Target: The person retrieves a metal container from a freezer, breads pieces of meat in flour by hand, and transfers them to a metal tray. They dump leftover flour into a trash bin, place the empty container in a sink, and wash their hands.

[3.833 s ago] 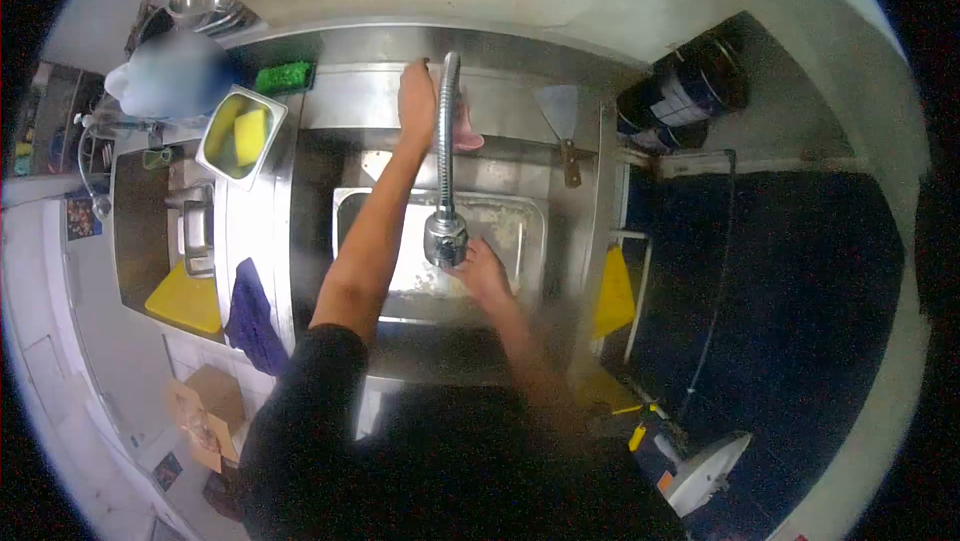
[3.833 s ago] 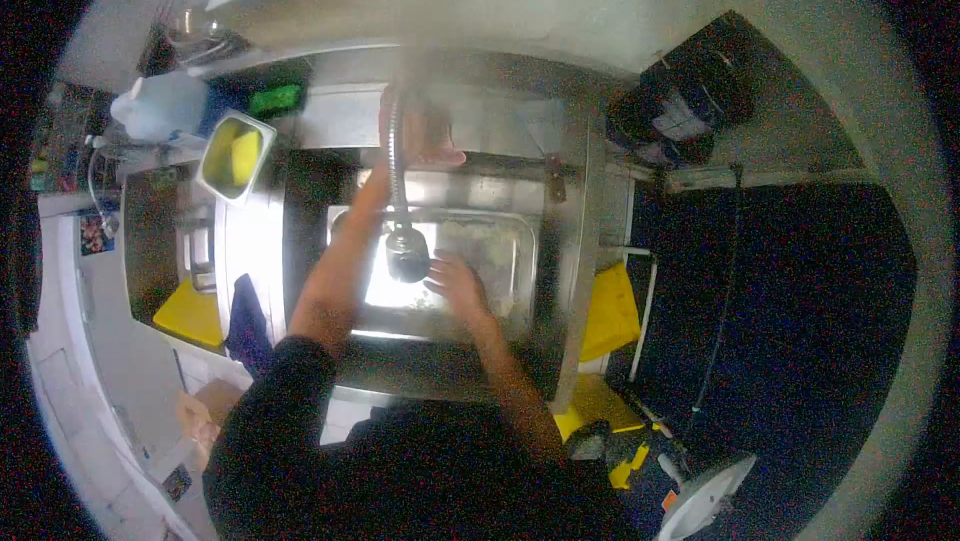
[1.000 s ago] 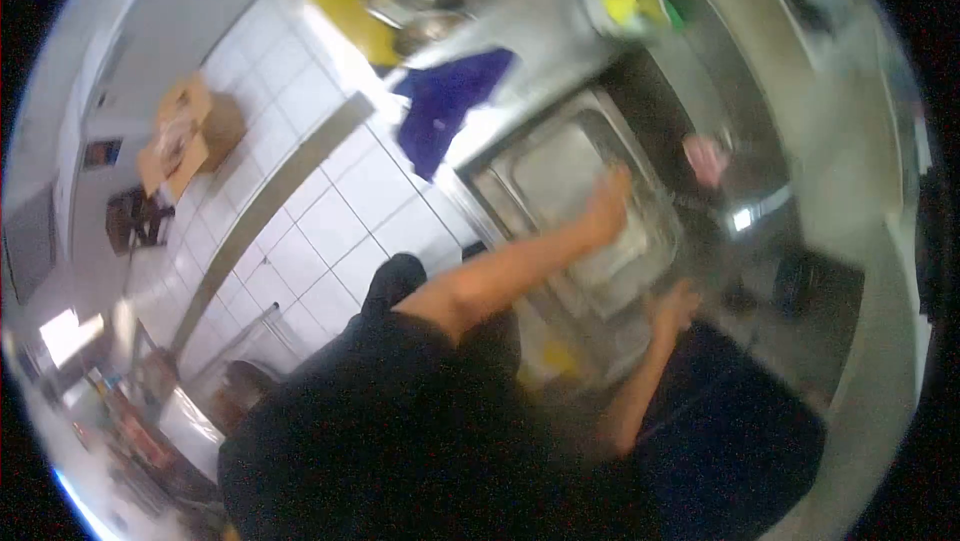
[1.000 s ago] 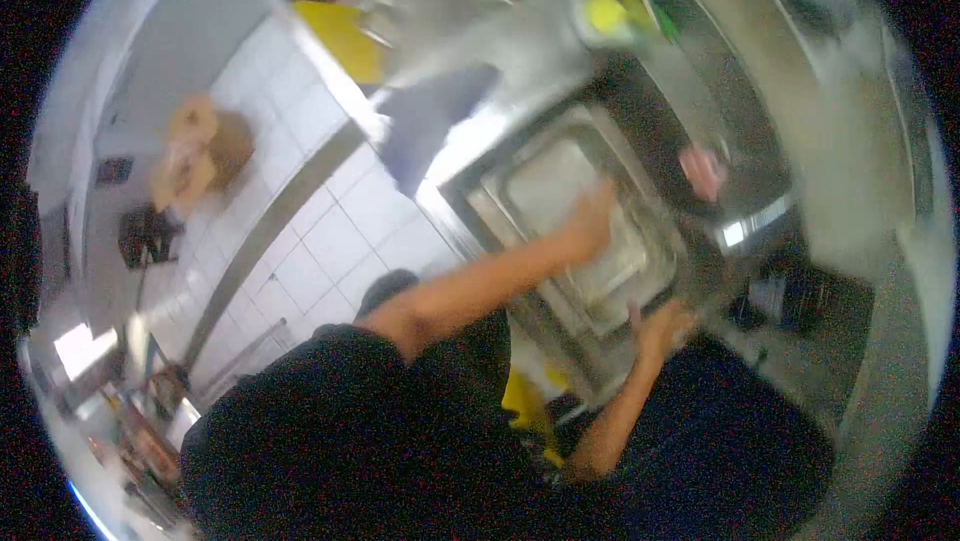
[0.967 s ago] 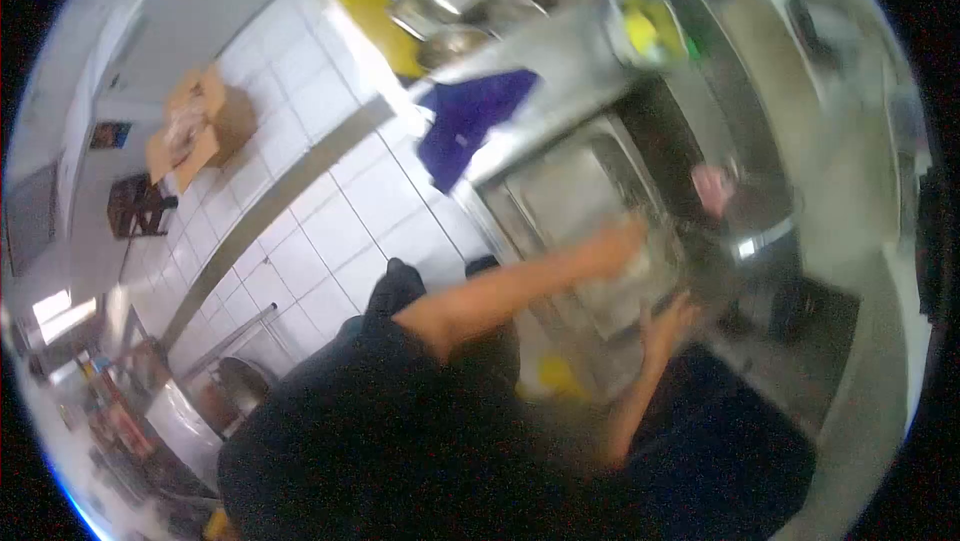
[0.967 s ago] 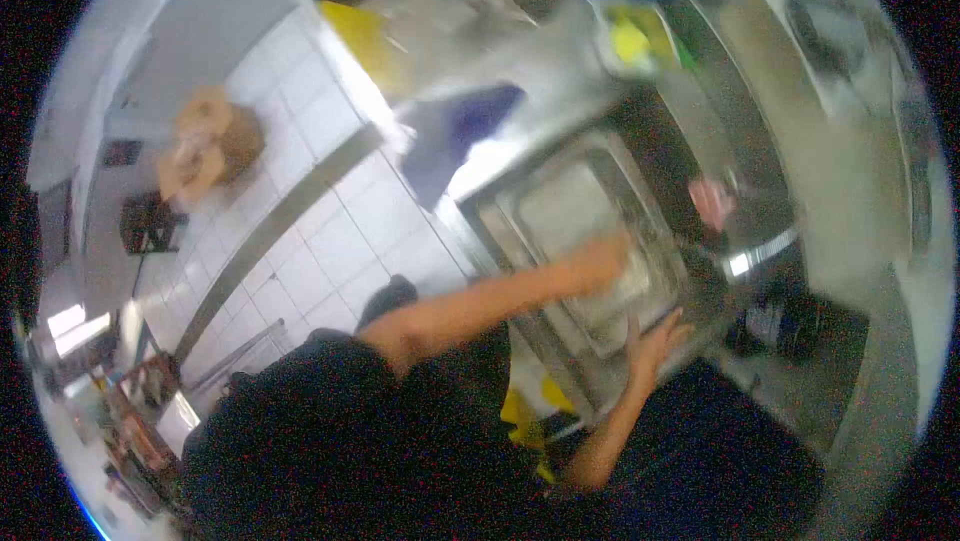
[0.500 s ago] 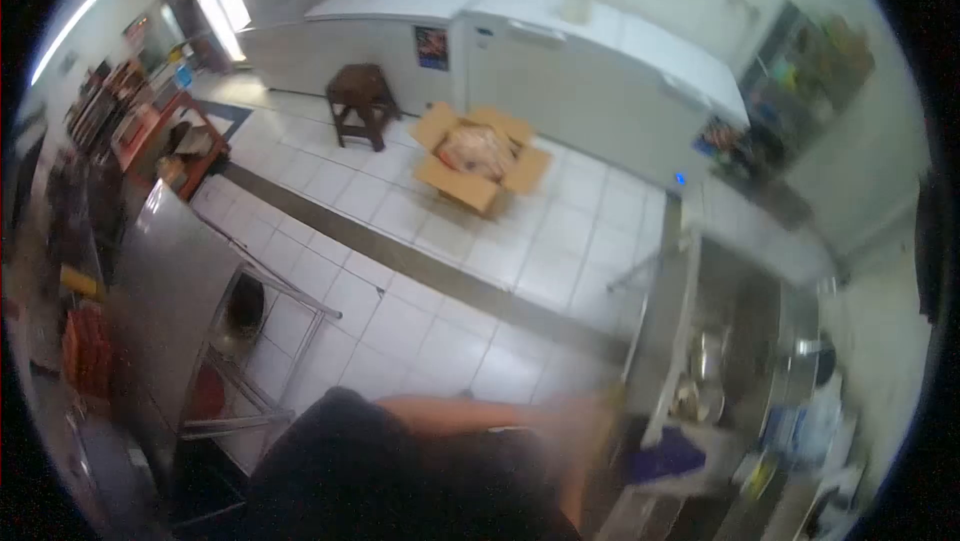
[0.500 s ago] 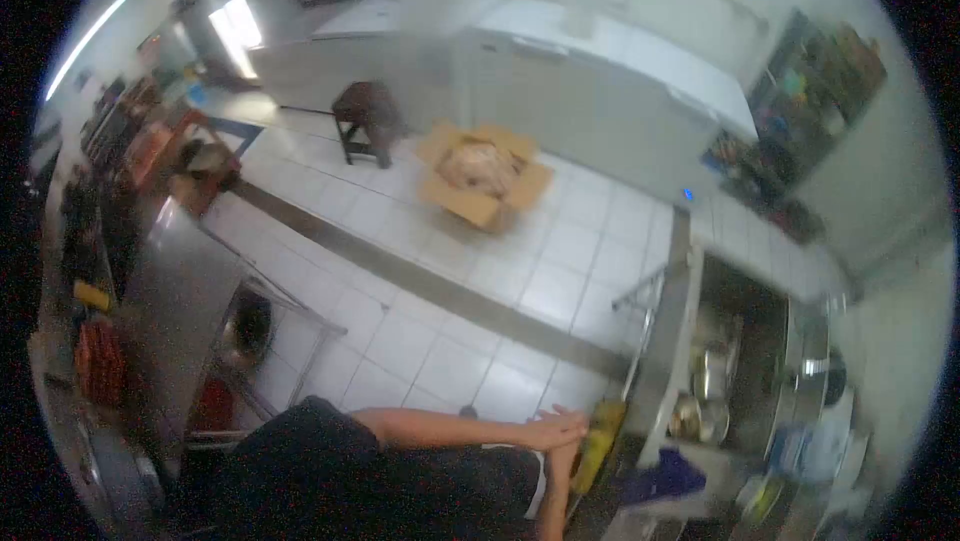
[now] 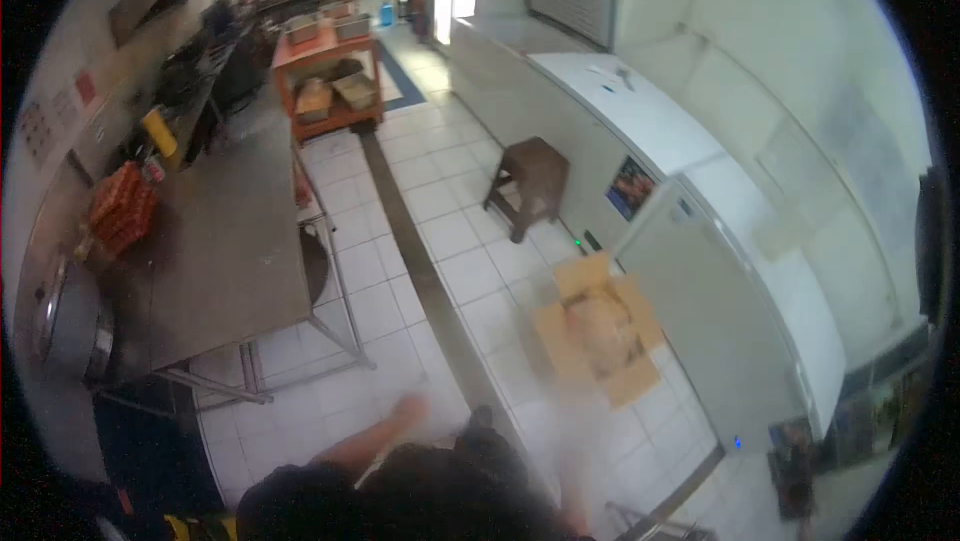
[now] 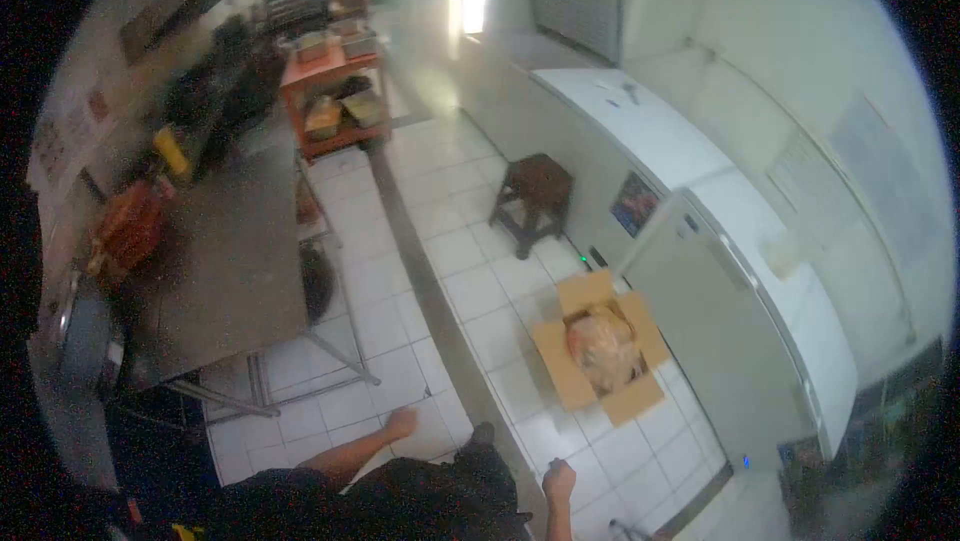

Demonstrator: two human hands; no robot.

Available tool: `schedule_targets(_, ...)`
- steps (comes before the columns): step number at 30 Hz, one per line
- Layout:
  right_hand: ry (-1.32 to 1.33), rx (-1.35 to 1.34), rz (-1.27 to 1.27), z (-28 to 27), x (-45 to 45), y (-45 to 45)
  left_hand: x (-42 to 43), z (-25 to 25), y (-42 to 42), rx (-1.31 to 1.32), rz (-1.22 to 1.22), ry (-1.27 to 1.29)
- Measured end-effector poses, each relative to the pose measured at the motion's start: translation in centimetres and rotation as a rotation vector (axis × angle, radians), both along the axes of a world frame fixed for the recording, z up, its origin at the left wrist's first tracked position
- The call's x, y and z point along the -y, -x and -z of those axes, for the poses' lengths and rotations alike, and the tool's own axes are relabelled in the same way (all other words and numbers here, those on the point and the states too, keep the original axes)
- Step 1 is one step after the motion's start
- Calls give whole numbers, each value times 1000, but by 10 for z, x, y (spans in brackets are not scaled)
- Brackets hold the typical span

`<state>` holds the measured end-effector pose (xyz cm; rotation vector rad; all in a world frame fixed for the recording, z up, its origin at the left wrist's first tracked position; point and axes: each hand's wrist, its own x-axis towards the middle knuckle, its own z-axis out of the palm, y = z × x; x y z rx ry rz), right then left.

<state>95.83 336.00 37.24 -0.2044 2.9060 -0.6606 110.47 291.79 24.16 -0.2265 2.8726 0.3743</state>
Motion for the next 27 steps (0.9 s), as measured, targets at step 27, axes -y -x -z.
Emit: schedule_targets(27,-718,634,-1018,208,534,683,635,-14,577,-42,-283,-22)
